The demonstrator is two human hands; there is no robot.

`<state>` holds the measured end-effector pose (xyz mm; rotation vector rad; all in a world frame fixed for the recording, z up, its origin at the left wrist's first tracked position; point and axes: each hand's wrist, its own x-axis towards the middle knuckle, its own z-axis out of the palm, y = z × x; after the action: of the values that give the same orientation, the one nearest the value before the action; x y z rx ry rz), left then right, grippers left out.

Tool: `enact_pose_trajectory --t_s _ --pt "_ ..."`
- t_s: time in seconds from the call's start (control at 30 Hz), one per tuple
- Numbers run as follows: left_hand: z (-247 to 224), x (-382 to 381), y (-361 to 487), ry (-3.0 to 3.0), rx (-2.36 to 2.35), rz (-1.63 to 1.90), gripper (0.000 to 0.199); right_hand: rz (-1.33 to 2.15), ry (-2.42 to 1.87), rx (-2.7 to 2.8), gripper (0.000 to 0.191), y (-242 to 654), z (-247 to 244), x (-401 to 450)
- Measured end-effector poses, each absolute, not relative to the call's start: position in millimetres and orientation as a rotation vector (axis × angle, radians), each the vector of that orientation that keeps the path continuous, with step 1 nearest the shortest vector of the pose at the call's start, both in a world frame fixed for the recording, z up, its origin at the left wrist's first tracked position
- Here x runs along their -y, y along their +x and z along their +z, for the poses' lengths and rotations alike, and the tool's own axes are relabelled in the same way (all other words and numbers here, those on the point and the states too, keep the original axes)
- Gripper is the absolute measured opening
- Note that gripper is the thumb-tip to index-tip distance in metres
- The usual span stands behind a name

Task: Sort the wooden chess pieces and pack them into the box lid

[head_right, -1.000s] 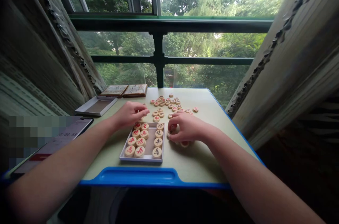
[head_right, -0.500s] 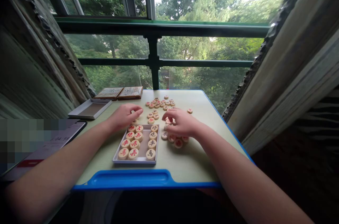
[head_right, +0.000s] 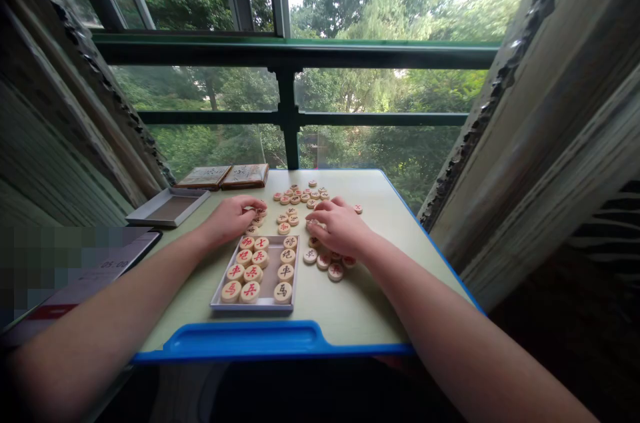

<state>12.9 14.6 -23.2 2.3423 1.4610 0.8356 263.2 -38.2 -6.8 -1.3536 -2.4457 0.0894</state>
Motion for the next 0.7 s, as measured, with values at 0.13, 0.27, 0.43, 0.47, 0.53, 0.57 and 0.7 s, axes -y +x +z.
enact_pose_trajectory --t_s 0.13,0.27,0.43,0.47,0.53,0.57,0.7 --pt "-25.0 -16.9 12.7 2.295 -1.404 0.870 0.034 0.169 -1.336 2.497 0.044 254.9 -10.2 41.5" --pt "-22.2 -12.9 16.2 2.331 -1.372 0.853 0.032 0.185 -1.296 2.531 0.040 252.1 -8.6 42.4" --pt "-15.5 -5.8 21.1 2.441 -1.275 0.805 0.033 0.089 -1.192 2.502 0.034 251.6 -5.9 38.4" --pt "-14.4 -5.1 21.7 2.463 -1.251 0.790 0.035 0.075 -1.180 2.512 0.033 250.9 -6.1 37.2" --pt "-12.7 -4.1 22.8 2.490 -1.205 0.749 0.039 0.061 -1.161 2.545 0.030 249.5 -7.2 35.0" --pt "-12.1 -3.7 23.2 2.494 -1.184 0.732 0.040 0.052 -1.164 2.550 0.028 249.0 -8.2 34.1" --pt "-10.5 -1.0 23.7 2.458 -1.138 0.622 0.046 -0.012 -1.269 2.455 0.020 247.5 -13.1 31.3"
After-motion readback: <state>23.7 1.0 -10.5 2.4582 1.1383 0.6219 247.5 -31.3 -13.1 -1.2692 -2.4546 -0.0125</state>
